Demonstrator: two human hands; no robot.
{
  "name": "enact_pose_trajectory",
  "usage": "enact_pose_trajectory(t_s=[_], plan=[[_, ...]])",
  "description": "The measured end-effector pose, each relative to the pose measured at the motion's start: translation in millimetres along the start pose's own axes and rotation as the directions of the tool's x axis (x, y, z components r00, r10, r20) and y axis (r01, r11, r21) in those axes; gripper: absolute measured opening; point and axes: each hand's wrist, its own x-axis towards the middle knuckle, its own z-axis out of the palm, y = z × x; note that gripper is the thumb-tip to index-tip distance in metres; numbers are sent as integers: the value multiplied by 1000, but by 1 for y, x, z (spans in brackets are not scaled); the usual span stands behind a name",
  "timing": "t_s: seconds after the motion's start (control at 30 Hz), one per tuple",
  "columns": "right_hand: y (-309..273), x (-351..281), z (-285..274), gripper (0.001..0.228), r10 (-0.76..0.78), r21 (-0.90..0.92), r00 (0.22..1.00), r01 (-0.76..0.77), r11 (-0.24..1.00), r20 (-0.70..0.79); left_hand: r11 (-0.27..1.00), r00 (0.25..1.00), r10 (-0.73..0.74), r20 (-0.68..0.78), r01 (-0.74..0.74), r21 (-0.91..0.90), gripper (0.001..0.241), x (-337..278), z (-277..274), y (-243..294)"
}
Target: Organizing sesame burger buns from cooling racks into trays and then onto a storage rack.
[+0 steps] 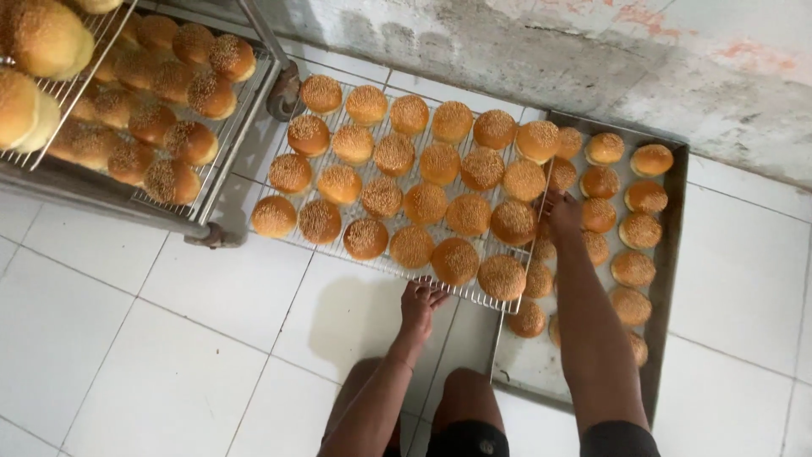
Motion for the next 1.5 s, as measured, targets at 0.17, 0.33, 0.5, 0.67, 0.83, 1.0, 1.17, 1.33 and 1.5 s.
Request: enact_pose_trajectory(t_s=[0.17,0.33,0.5,0.67,0.83,1.0,1.17,1.33,1.5], plan=[[5,15,-3,20,-49,-115,994,59,992,95,991,996,70,-55,-63,114,30,-11,6,9],[11,-16,-6,20,-93,-134,976,121,984,197,976,986,141,-88,-123,177,31,-13,-10,17],[4,-78,4,22,-86,-239,985,121,963,150,963,978,200,-60,-185,194,33,-15,-41,19],[40,-93,-14,23,-96,-227,991,116,967,98,947,969,242,-47,-226,229,35,-24,-56,29],[70,-122,-38,23,-85,-241,996,86,967,15,942,965,257,-55,-237,237,37,-36,-69,34],[106,-165,-58,16,-145,-3,987,145,989,70,943,963,206,-175,-148,297,39,-41,-91,36],[125,-207,-67,20,-50,-36,995,53,998,82,920,956,213,-200,-127,371,40,-59,-90,65],[110,-233,-73,23,74,-56,993,-69,996,94,879,943,259,-209,-141,455,38,-64,-99,78],[86,-199,-93,30,-21,-88,999,24,996,36,846,922,335,-195,-203,493,37,-67,-107,88]])
